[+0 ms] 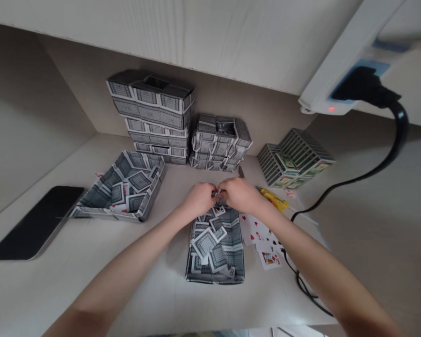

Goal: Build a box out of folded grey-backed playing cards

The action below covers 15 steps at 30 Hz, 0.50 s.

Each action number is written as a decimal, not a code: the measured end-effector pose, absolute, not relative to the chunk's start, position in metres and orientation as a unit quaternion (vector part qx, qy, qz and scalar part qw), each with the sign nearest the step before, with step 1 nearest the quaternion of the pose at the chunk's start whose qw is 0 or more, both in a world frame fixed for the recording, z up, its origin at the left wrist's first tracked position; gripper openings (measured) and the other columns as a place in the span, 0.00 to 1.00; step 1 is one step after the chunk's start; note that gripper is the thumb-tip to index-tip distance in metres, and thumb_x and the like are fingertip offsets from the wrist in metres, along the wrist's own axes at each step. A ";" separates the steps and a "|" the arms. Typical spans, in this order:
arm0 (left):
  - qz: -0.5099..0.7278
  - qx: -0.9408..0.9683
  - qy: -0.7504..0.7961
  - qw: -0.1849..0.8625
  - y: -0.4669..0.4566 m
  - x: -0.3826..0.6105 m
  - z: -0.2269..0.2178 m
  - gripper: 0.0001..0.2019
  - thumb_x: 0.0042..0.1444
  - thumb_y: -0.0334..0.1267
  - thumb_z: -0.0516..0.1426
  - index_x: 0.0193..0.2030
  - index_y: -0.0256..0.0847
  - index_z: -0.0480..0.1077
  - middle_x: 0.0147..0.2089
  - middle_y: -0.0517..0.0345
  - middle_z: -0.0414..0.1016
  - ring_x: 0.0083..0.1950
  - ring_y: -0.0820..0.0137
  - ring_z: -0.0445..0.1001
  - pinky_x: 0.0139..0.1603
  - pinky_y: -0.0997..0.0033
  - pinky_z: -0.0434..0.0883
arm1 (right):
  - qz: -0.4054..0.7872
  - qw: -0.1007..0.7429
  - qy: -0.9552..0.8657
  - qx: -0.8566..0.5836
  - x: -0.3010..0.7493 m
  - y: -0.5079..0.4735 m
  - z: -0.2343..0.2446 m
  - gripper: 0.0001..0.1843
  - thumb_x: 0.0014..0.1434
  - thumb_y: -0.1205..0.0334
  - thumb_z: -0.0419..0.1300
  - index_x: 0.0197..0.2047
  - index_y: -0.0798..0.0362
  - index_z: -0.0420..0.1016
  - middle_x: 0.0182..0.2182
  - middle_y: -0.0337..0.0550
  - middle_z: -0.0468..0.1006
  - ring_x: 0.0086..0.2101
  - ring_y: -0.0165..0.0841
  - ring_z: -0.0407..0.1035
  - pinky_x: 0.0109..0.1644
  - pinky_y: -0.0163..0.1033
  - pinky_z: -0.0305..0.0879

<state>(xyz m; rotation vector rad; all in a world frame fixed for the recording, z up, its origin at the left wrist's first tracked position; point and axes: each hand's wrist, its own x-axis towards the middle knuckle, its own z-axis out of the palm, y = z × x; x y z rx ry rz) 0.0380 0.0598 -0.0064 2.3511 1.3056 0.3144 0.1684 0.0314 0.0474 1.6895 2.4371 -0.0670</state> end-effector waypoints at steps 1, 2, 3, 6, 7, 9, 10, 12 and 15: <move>0.113 0.848 0.472 0.215 0.060 0.038 -0.006 0.10 0.48 0.40 0.55 0.35 0.38 0.72 0.36 0.49 0.76 0.40 0.64 0.73 0.38 0.72 0.64 | -0.023 0.086 0.815 0.573 0.168 0.031 0.046 0.11 0.53 0.67 0.51 0.37 0.56 0.73 0.36 0.50 0.76 0.39 0.36 0.68 0.39 0.35 0.57; 0.114 0.848 0.471 0.215 0.060 0.039 -0.006 0.10 0.48 0.40 0.55 0.35 0.38 0.72 0.36 0.49 0.76 0.40 0.64 0.73 0.37 0.72 0.64 | -0.022 0.084 0.811 0.578 0.168 0.030 0.045 0.11 0.52 0.68 0.51 0.38 0.56 0.72 0.36 0.49 0.76 0.39 0.36 0.68 0.38 0.35 0.57; 0.116 0.850 0.468 0.214 0.060 0.039 -0.007 0.10 0.48 0.40 0.55 0.35 0.38 0.72 0.36 0.49 0.76 0.39 0.64 0.73 0.37 0.72 0.64 | -0.020 0.081 0.808 0.584 0.167 0.030 0.044 0.12 0.52 0.68 0.51 0.38 0.56 0.72 0.36 0.49 0.75 0.39 0.36 0.68 0.38 0.34 0.57; 0.124 0.853 0.461 0.210 0.060 0.039 -0.007 0.10 0.48 0.40 0.55 0.35 0.38 0.72 0.36 0.49 0.76 0.38 0.64 0.73 0.36 0.71 0.64 | -0.017 0.069 0.801 0.594 0.167 0.029 0.040 0.11 0.53 0.68 0.50 0.38 0.55 0.71 0.37 0.49 0.75 0.39 0.36 0.68 0.38 0.35 0.57; 0.124 0.852 0.462 0.211 0.060 0.039 -0.007 0.10 0.48 0.40 0.55 0.35 0.38 0.72 0.36 0.48 0.76 0.38 0.63 0.73 0.36 0.71 0.64 | -0.020 0.065 0.800 0.595 0.167 0.028 0.039 0.10 0.53 0.67 0.50 0.37 0.55 0.71 0.37 0.48 0.75 0.39 0.35 0.68 0.38 0.34 0.57; 0.121 0.850 0.467 0.214 0.060 0.039 -0.005 0.10 0.48 0.40 0.55 0.35 0.38 0.72 0.35 0.49 0.76 0.39 0.63 0.73 0.37 0.71 0.64 | -0.032 0.055 0.802 0.594 0.169 0.027 0.038 0.10 0.55 0.67 0.49 0.37 0.54 0.70 0.37 0.47 0.74 0.39 0.35 0.68 0.38 0.34 0.56; 0.117 0.848 0.469 0.216 0.060 0.039 -0.004 0.10 0.47 0.40 0.55 0.35 0.38 0.72 0.35 0.49 0.76 0.39 0.64 0.73 0.37 0.71 0.64 | -0.038 0.048 0.803 0.593 0.170 0.026 0.037 0.09 0.55 0.67 0.49 0.38 0.54 0.69 0.37 0.47 0.74 0.39 0.35 0.67 0.38 0.34 0.56; 0.113 0.846 0.472 0.221 0.059 0.039 -0.003 0.10 0.47 0.39 0.56 0.36 0.38 0.72 0.36 0.50 0.76 0.40 0.64 0.72 0.38 0.72 0.64 | -0.045 0.037 0.803 0.593 0.171 0.024 0.037 0.09 0.55 0.66 0.49 0.39 0.54 0.67 0.39 0.47 0.72 0.40 0.35 0.67 0.39 0.34 0.57; 0.117 0.845 0.472 0.222 0.058 0.038 -0.002 0.10 0.47 0.38 0.56 0.36 0.39 0.71 0.36 0.52 0.76 0.40 0.65 0.72 0.38 0.72 0.64 | -0.049 0.048 0.802 0.594 0.170 0.023 0.039 0.10 0.54 0.68 0.50 0.41 0.56 0.65 0.41 0.50 0.70 0.41 0.35 0.66 0.40 0.34 0.57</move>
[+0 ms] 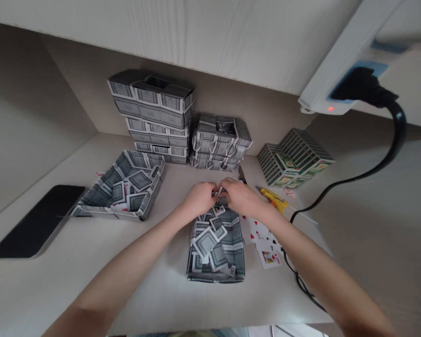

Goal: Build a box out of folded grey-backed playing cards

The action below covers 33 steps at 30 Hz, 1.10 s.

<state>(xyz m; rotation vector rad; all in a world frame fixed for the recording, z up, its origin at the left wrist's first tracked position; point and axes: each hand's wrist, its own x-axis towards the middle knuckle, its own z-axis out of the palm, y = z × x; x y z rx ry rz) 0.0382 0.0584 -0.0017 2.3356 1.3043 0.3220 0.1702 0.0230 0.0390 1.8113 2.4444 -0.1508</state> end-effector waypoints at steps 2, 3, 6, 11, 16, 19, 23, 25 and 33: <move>0.124 0.848 0.466 0.221 0.059 0.038 -0.002 0.09 0.46 0.37 0.56 0.36 0.40 0.71 0.36 0.52 0.76 0.40 0.65 0.72 0.37 0.72 0.64 | -0.046 0.068 0.801 0.593 0.168 0.022 0.040 0.11 0.53 0.70 0.50 0.41 0.57 0.64 0.41 0.51 0.69 0.41 0.36 0.66 0.41 0.35 0.57; 0.127 0.849 0.463 0.221 0.059 0.038 -0.003 0.09 0.46 0.37 0.56 0.36 0.40 0.71 0.36 0.52 0.76 0.39 0.65 0.72 0.37 0.72 0.64 | -0.041 0.078 0.800 0.593 0.167 0.022 0.040 0.12 0.52 0.71 0.50 0.42 0.57 0.64 0.41 0.51 0.69 0.41 0.36 0.66 0.41 0.35 0.58; 0.134 0.851 0.457 0.220 0.060 0.038 -0.006 0.10 0.46 0.37 0.56 0.36 0.39 0.71 0.36 0.52 0.76 0.39 0.65 0.72 0.36 0.72 0.64 | -0.018 0.096 0.797 0.597 0.163 0.021 0.040 0.13 0.52 0.73 0.49 0.42 0.57 0.63 0.41 0.51 0.69 0.41 0.37 0.67 0.40 0.36 0.59; 0.130 0.859 0.449 0.207 0.062 0.037 -0.009 0.09 0.46 0.37 0.55 0.35 0.39 0.71 0.35 0.52 0.76 0.37 0.64 0.73 0.33 0.72 0.64 | 0.011 0.110 0.794 0.598 0.158 0.017 0.040 0.14 0.51 0.74 0.48 0.42 0.58 0.63 0.41 0.53 0.69 0.39 0.37 0.68 0.39 0.36 0.61; 0.137 0.864 0.445 0.192 0.063 0.036 -0.012 0.10 0.46 0.38 0.55 0.36 0.39 0.70 0.36 0.51 0.76 0.37 0.64 0.73 0.32 0.72 0.64 | 0.034 0.112 0.791 0.600 0.153 0.016 0.042 0.14 0.51 0.74 0.47 0.42 0.60 0.65 0.40 0.56 0.69 0.38 0.38 0.68 0.37 0.36 0.61; 0.143 0.866 0.441 0.187 0.063 0.035 -0.013 0.09 0.46 0.38 0.55 0.35 0.39 0.70 0.35 0.51 0.76 0.37 0.63 0.73 0.32 0.72 0.64 | 0.050 0.110 0.800 0.587 0.155 0.017 0.043 0.14 0.51 0.73 0.47 0.42 0.60 0.65 0.40 0.56 0.70 0.38 0.38 0.67 0.38 0.38 0.61; 0.139 0.859 0.448 0.204 0.062 0.036 -0.012 0.09 0.46 0.38 0.55 0.35 0.40 0.71 0.35 0.53 0.76 0.38 0.64 0.73 0.33 0.73 0.64 | 0.033 0.111 0.807 0.579 0.162 0.020 0.045 0.13 0.50 0.70 0.49 0.40 0.58 0.66 0.39 0.53 0.71 0.39 0.39 0.67 0.39 0.39 0.61; 0.134 0.854 0.455 0.213 0.061 0.036 -0.010 0.09 0.46 0.38 0.55 0.35 0.40 0.71 0.34 0.53 0.76 0.37 0.65 0.73 0.34 0.73 0.64 | 0.015 0.112 0.808 0.578 0.166 0.022 0.046 0.13 0.50 0.69 0.50 0.40 0.57 0.66 0.39 0.52 0.71 0.39 0.39 0.67 0.39 0.38 0.60; 0.140 0.861 0.447 0.201 0.061 0.037 -0.011 0.09 0.46 0.37 0.55 0.35 0.41 0.71 0.35 0.53 0.76 0.37 0.64 0.73 0.33 0.73 0.64 | 0.004 0.133 0.809 0.572 0.161 0.024 0.049 0.14 0.49 0.70 0.51 0.40 0.59 0.68 0.39 0.54 0.72 0.40 0.39 0.67 0.39 0.38 0.60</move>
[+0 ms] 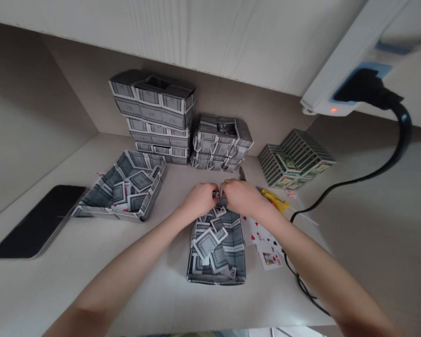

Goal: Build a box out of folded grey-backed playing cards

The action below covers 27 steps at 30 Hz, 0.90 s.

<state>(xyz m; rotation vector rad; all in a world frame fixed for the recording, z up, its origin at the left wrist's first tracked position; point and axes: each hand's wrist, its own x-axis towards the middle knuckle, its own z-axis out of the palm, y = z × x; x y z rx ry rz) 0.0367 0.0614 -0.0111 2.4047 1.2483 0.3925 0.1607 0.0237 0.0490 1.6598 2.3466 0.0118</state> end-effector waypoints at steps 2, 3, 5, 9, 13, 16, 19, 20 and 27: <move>0.137 0.862 0.448 0.190 0.061 0.037 -0.012 0.08 0.46 0.38 0.55 0.34 0.40 0.71 0.34 0.52 0.76 0.37 0.64 0.73 0.32 0.72 0.64 | 0.014 0.130 0.814 0.567 0.159 0.024 0.046 0.13 0.49 0.71 0.51 0.39 0.60 0.69 0.38 0.55 0.72 0.39 0.40 0.67 0.39 0.38 0.60; 0.135 0.863 0.450 0.186 0.061 0.037 -0.012 0.08 0.46 0.38 0.55 0.34 0.40 0.71 0.34 0.52 0.76 0.36 0.64 0.73 0.32 0.72 0.64 | 0.015 0.126 0.815 0.566 0.160 0.024 0.045 0.13 0.49 0.71 0.51 0.39 0.60 0.69 0.38 0.55 0.72 0.39 0.40 0.67 0.39 0.38 0.60; 0.133 0.864 0.450 0.182 0.061 0.037 -0.012 0.08 0.46 0.38 0.55 0.34 0.40 0.71 0.34 0.51 0.76 0.36 0.64 0.73 0.32 0.72 0.64 | 0.003 0.116 0.817 0.565 0.163 0.026 0.042 0.13 0.49 0.71 0.51 0.39 0.60 0.68 0.38 0.53 0.72 0.39 0.39 0.67 0.39 0.36 0.59; 0.139 0.864 0.445 0.191 0.061 0.036 -0.011 0.08 0.47 0.38 0.55 0.34 0.41 0.71 0.33 0.53 0.76 0.36 0.65 0.73 0.32 0.73 0.64 | -0.033 0.096 0.819 0.565 0.174 0.028 0.041 0.11 0.51 0.70 0.51 0.39 0.56 0.67 0.36 0.48 0.73 0.37 0.35 0.68 0.34 0.33 0.56; 0.146 0.862 0.445 0.193 0.061 0.036 -0.012 0.08 0.46 0.38 0.55 0.34 0.41 0.71 0.32 0.54 0.76 0.35 0.65 0.73 0.31 0.73 0.63 | -0.043 0.093 0.807 0.581 0.182 0.029 0.048 0.09 0.53 0.68 0.49 0.38 0.54 0.66 0.32 0.46 0.74 0.31 0.33 0.68 0.28 0.32 0.51; 0.142 0.860 0.448 0.197 0.061 0.036 -0.012 0.08 0.47 0.38 0.55 0.34 0.42 0.71 0.32 0.54 0.76 0.35 0.65 0.73 0.31 0.73 0.63 | -0.067 0.074 0.804 0.586 0.186 0.028 0.054 0.08 0.54 0.68 0.49 0.36 0.55 0.67 0.30 0.46 0.74 0.28 0.31 0.66 0.28 0.31 0.50; 0.140 0.859 0.448 0.204 0.061 0.036 -0.012 0.08 0.47 0.38 0.55 0.35 0.42 0.71 0.33 0.54 0.76 0.35 0.65 0.73 0.32 0.73 0.64 | -0.092 0.054 0.803 0.586 0.189 0.028 0.055 0.07 0.54 0.67 0.50 0.35 0.55 0.67 0.28 0.45 0.74 0.28 0.30 0.66 0.28 0.31 0.50; 0.143 0.858 0.448 0.207 0.061 0.036 -0.012 0.08 0.47 0.38 0.55 0.35 0.42 0.71 0.33 0.54 0.76 0.35 0.65 0.73 0.32 0.73 0.64 | -0.097 0.051 0.803 0.586 0.189 0.029 0.055 0.07 0.54 0.67 0.50 0.35 0.56 0.67 0.28 0.46 0.73 0.28 0.30 0.66 0.28 0.30 0.50; 0.199 0.842 0.441 0.239 0.060 0.037 -0.012 0.11 0.45 0.32 0.56 0.39 0.42 0.69 0.37 0.58 0.76 0.37 0.67 0.73 0.35 0.74 0.66 | -0.065 0.051 0.817 0.570 0.190 0.031 0.046 0.07 0.53 0.67 0.50 0.37 0.54 0.66 0.28 0.44 0.74 0.30 0.32 0.67 0.27 0.31 0.48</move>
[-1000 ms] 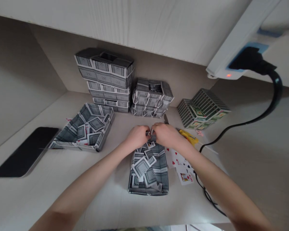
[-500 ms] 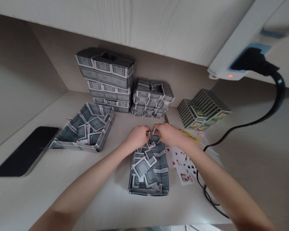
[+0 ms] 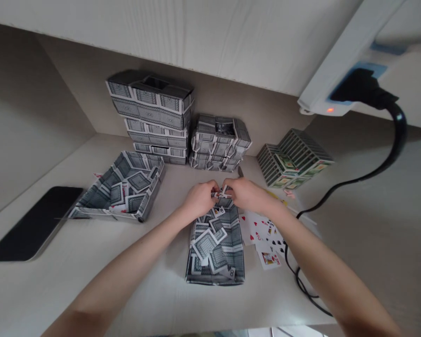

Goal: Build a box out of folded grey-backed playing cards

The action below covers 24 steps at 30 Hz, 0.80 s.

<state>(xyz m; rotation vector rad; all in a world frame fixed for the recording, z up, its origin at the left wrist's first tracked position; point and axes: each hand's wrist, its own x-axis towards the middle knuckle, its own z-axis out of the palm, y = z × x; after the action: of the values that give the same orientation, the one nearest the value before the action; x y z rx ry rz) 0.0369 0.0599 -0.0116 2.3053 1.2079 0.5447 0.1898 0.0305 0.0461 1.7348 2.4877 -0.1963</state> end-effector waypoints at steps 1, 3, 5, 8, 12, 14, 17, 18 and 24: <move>0.201 0.840 0.442 0.244 0.060 0.037 -0.012 0.11 0.45 0.32 0.57 0.38 0.42 0.69 0.37 0.58 0.76 0.37 0.68 0.73 0.35 0.74 0.66 | -0.056 0.057 0.818 0.570 0.189 0.030 0.046 0.08 0.52 0.68 0.51 0.37 0.54 0.66 0.29 0.44 0.74 0.30 0.32 0.67 0.27 0.32 0.48; 0.202 0.839 0.441 0.248 0.061 0.037 -0.012 0.11 0.44 0.32 0.57 0.38 0.42 0.70 0.38 0.58 0.76 0.37 0.67 0.73 0.36 0.74 0.66 | -0.049 0.068 0.818 0.570 0.188 0.030 0.047 0.10 0.52 0.68 0.51 0.38 0.53 0.67 0.29 0.45 0.74 0.30 0.32 0.67 0.26 0.32 0.47; 0.200 0.840 0.440 0.249 0.061 0.037 -0.013 0.11 0.44 0.32 0.57 0.37 0.42 0.71 0.38 0.58 0.76 0.37 0.67 0.73 0.36 0.74 0.66 | -0.043 0.076 0.818 0.568 0.186 0.029 0.048 0.11 0.52 0.69 0.50 0.39 0.53 0.67 0.29 0.45 0.75 0.29 0.32 0.68 0.26 0.32 0.47; 0.197 0.839 0.440 0.252 0.062 0.036 -0.013 0.11 0.44 0.32 0.57 0.37 0.42 0.72 0.37 0.58 0.76 0.37 0.67 0.73 0.37 0.74 0.66 | -0.022 0.085 0.821 0.565 0.185 0.027 0.052 0.11 0.53 0.67 0.50 0.39 0.52 0.68 0.29 0.45 0.75 0.29 0.33 0.68 0.26 0.33 0.47; 0.199 0.836 0.440 0.261 0.061 0.037 -0.012 0.11 0.44 0.33 0.57 0.37 0.42 0.73 0.37 0.57 0.76 0.38 0.67 0.73 0.38 0.74 0.66 | -0.003 0.103 0.817 0.567 0.182 0.024 0.057 0.10 0.55 0.65 0.49 0.38 0.53 0.69 0.29 0.48 0.75 0.30 0.35 0.69 0.28 0.34 0.50; 0.197 0.833 0.444 0.266 0.061 0.037 -0.010 0.11 0.44 0.33 0.56 0.37 0.42 0.73 0.37 0.57 0.76 0.38 0.67 0.73 0.38 0.74 0.66 | 0.004 0.112 0.814 0.570 0.179 0.022 0.059 0.11 0.56 0.64 0.48 0.38 0.54 0.69 0.30 0.49 0.75 0.31 0.36 0.69 0.29 0.34 0.52; 0.187 0.828 0.452 0.273 0.060 0.037 -0.008 0.11 0.44 0.33 0.56 0.37 0.42 0.73 0.38 0.57 0.76 0.39 0.67 0.73 0.38 0.75 0.66 | 0.015 0.119 0.810 0.574 0.176 0.020 0.059 0.12 0.56 0.64 0.48 0.39 0.55 0.69 0.31 0.51 0.75 0.31 0.37 0.70 0.30 0.35 0.54; 0.185 0.829 0.452 0.274 0.060 0.037 -0.007 0.11 0.44 0.33 0.56 0.37 0.42 0.73 0.38 0.56 0.76 0.39 0.67 0.73 0.38 0.75 0.66 | 0.016 0.120 0.809 0.575 0.175 0.019 0.059 0.12 0.56 0.65 0.48 0.39 0.56 0.69 0.31 0.51 0.75 0.32 0.37 0.70 0.31 0.35 0.55; 0.189 0.841 0.436 0.257 0.061 0.037 -0.008 0.10 0.44 0.33 0.56 0.36 0.41 0.72 0.35 0.57 0.76 0.36 0.68 0.73 0.36 0.75 0.66 | 0.002 0.117 0.809 0.576 0.172 0.017 0.051 0.12 0.55 0.67 0.48 0.40 0.57 0.69 0.33 0.51 0.74 0.35 0.37 0.69 0.34 0.35 0.57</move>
<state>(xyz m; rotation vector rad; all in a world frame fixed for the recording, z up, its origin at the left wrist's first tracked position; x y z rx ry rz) 0.0366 0.0606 -0.0078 2.2826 1.1838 0.5140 0.1717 0.0169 0.0510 1.6862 2.3680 0.0052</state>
